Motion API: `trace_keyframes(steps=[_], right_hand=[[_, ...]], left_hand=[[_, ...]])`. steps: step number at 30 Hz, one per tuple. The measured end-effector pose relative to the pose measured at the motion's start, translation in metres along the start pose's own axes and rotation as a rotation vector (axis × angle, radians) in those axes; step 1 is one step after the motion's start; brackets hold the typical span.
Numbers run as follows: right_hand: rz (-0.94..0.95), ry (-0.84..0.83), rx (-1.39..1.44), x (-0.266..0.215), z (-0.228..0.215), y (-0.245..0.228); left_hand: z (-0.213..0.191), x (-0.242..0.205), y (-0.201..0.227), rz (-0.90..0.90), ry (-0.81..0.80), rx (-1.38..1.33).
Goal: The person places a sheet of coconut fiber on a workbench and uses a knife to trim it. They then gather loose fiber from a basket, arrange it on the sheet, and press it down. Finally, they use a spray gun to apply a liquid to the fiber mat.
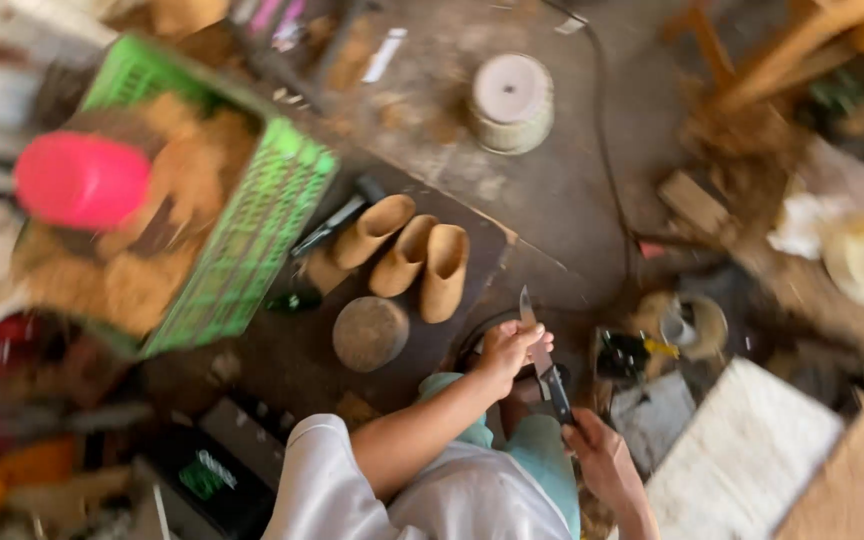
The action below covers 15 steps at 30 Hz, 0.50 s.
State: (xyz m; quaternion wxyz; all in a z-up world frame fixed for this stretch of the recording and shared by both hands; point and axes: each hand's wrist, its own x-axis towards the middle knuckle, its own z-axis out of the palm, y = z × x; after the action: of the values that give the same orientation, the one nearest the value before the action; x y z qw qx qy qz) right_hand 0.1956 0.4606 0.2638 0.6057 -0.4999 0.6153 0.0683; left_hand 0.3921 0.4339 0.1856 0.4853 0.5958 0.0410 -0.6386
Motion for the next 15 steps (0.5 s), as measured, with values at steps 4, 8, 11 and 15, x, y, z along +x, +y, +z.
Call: trace_keyframes(steps=[4, 8, 11, 15], right_hand=[[0.072, -0.290, -0.431, 0.033, 0.007, -0.064], [-0.097, -0.455, -0.386, 0.068, 0.009, -0.093], [-0.174, -0.544, -0.658, 0.073, 0.025, -0.154], [-0.213, -0.678, -0.806, 0.082, 0.041, -0.191]], left_hand=[[-0.077, -0.017, 0.053, 0.174, 0.214, -0.166], [-0.132, -0.039, 0.044, 0.288, 0.485, -0.312], [-0.165, -0.046, 0.032, 0.351, 0.601, -0.524], [-0.198, -0.049, 0.002, 0.417, 0.741, -0.689]])
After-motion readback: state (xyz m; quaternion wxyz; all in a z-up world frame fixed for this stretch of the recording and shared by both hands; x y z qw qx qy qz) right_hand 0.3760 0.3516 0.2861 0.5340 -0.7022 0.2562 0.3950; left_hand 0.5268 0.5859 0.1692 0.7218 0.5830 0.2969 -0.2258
